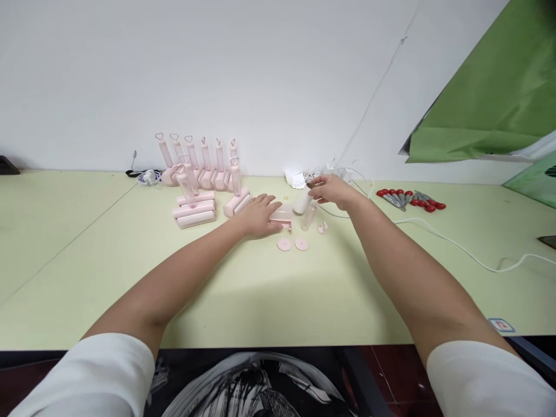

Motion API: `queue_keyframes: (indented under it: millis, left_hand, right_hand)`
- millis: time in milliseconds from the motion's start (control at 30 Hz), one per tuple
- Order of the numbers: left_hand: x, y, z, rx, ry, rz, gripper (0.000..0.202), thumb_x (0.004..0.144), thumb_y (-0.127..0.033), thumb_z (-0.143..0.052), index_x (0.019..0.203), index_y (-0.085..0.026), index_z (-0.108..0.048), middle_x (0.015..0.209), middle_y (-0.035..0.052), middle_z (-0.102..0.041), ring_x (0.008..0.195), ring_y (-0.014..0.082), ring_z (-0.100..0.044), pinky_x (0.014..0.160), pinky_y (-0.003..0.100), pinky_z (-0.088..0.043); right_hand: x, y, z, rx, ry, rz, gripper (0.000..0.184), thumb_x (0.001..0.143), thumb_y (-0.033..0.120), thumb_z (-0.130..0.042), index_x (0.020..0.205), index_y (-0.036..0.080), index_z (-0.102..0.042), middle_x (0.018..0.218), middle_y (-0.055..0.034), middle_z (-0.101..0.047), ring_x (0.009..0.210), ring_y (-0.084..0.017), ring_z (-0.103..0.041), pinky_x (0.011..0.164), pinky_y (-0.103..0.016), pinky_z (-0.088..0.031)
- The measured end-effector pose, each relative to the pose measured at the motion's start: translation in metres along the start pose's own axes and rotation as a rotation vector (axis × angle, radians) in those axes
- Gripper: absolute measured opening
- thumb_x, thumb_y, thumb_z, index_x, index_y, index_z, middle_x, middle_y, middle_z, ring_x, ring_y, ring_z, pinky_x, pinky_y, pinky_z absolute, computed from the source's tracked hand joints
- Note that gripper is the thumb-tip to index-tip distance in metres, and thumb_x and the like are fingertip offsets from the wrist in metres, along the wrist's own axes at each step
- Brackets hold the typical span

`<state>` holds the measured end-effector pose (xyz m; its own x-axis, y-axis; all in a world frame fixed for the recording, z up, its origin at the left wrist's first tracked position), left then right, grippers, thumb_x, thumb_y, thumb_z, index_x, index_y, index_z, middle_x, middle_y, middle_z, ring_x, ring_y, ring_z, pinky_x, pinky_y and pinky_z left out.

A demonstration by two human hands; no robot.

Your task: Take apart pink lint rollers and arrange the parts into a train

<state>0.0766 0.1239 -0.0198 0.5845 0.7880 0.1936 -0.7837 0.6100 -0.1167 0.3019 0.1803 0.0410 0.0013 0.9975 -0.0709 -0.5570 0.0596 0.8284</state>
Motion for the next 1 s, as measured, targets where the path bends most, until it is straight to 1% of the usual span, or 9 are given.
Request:
queue_keyframes:
  millis: [100,200,367,500,600,667,767,867,1000]
  left_hand:
    - [0.006,0.0,-0.006,-0.04,0.02,0.038,0.077,0.09,-0.067,-0.045,0.15,-0.02,-0.04,0.155,0.0169,-0.038,0.14,0.0367,-0.036,0.11,0.049,-0.036]
    - [0.009,-0.003,-0.011,-0.057,0.011,0.076,0.074,0.09,-0.064,-0.047,0.149,-0.02,-0.04,0.15,0.016,-0.044,0.133,0.0361,-0.042,0.103,0.048,-0.04]
    - [0.019,-0.008,-0.018,-0.058,-0.046,0.172,0.072,0.09,-0.063,-0.048,0.146,-0.017,-0.043,0.145,0.0164,-0.049,0.129,0.0357,-0.043,0.101,0.048,-0.038]
    - [0.019,-0.011,-0.016,-0.071,-0.068,0.178,0.074,0.087,-0.059,-0.054,0.147,-0.017,-0.041,0.146,0.017,-0.047,0.132,0.0357,-0.041,0.104,0.049,-0.036]
    - [0.003,-0.018,-0.005,-0.052,-0.146,0.161,0.063,0.09,-0.048,-0.053,0.144,-0.016,-0.045,0.145,0.0173,-0.047,0.134,0.0349,-0.04,0.105,0.048,-0.035]
    - [-0.012,-0.028,0.002,-0.017,-0.182,0.158,0.048,0.095,-0.039,-0.046,0.136,-0.016,-0.052,0.135,0.0167,-0.055,0.126,0.0336,-0.047,0.1,0.046,-0.039]
    - [-0.031,-0.047,-0.001,-0.029,-0.012,0.157,0.042,0.098,-0.039,-0.04,0.13,-0.017,-0.055,0.116,0.0142,-0.066,0.106,0.031,-0.06,0.084,0.041,-0.045]
    - [-0.037,-0.064,-0.009,-0.065,0.175,0.18,0.045,0.097,-0.045,-0.043,0.131,-0.017,-0.054,0.111,0.0128,-0.069,0.099,0.0306,-0.065,0.073,0.037,-0.045]
    - [-0.026,-0.081,-0.013,-0.044,0.191,0.161,0.039,0.097,-0.047,-0.043,0.119,-0.02,-0.059,0.102,0.0113,-0.071,0.093,0.0299,-0.067,0.069,0.035,-0.043]
  right_hand:
    - [0.009,-0.007,-0.009,0.012,0.128,-0.057,0.038,0.067,0.008,-0.078,0.101,0.017,-0.065,0.084,-0.0041,-0.067,0.071,-0.016,-0.062,0.065,-0.03,-0.052]
    - [0.011,-0.004,-0.012,0.031,0.198,-0.039,0.038,0.066,0.009,-0.081,0.099,0.017,-0.065,0.083,-0.0041,-0.068,0.068,-0.015,-0.062,0.062,-0.03,-0.053]
    - [0.007,-0.004,-0.012,0.078,0.3,-0.019,0.026,0.077,0.022,-0.078,0.099,0.018,-0.065,0.093,-0.007,-0.069,0.069,-0.014,-0.062,0.065,-0.03,-0.057]
    - [-0.001,-0.019,0.003,0.064,0.157,0.012,0.022,0.086,0.036,-0.069,0.098,0.018,-0.065,0.108,-0.0103,-0.067,0.077,-0.015,-0.063,0.064,-0.027,-0.054]
    - [-0.019,-0.041,0.016,-0.102,0.036,-0.032,0.019,0.087,0.036,-0.066,0.092,0.018,-0.064,0.094,-0.0086,-0.067,0.068,-0.013,-0.059,0.056,-0.025,-0.048]
    - [-0.035,-0.057,0.017,-0.212,0.078,-0.065,0.019,0.086,0.036,-0.066,0.09,0.018,-0.065,0.081,-0.0066,-0.064,0.06,-0.012,-0.054,0.05,-0.024,-0.044]
    - [-0.054,-0.076,0.007,-0.236,0.21,-0.09,0.019,0.085,0.036,-0.066,0.092,0.018,-0.066,0.072,-0.0043,-0.061,0.054,-0.011,-0.05,0.046,-0.023,-0.039]
    - [-0.062,-0.083,-0.007,-0.145,0.28,-0.089,0.019,0.082,0.036,-0.068,0.091,0.019,-0.066,0.076,-0.0035,-0.063,0.05,-0.009,-0.047,0.043,-0.023,-0.034]
    - [-0.063,-0.079,-0.022,-0.103,0.322,-0.083,0.019,0.083,0.037,-0.066,0.081,0.018,-0.065,0.078,-0.003,-0.066,0.047,-0.007,-0.044,0.042,-0.024,-0.031]
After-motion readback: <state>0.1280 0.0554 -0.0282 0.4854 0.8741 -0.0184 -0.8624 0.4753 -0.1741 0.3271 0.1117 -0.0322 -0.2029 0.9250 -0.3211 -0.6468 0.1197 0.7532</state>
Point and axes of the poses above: each hand's wrist, its own x-axis towards the middle knuckle, its own z-axis out of the back of the hand, y = z × x, the point moved 4 cm from there along x, towards the middle knuckle
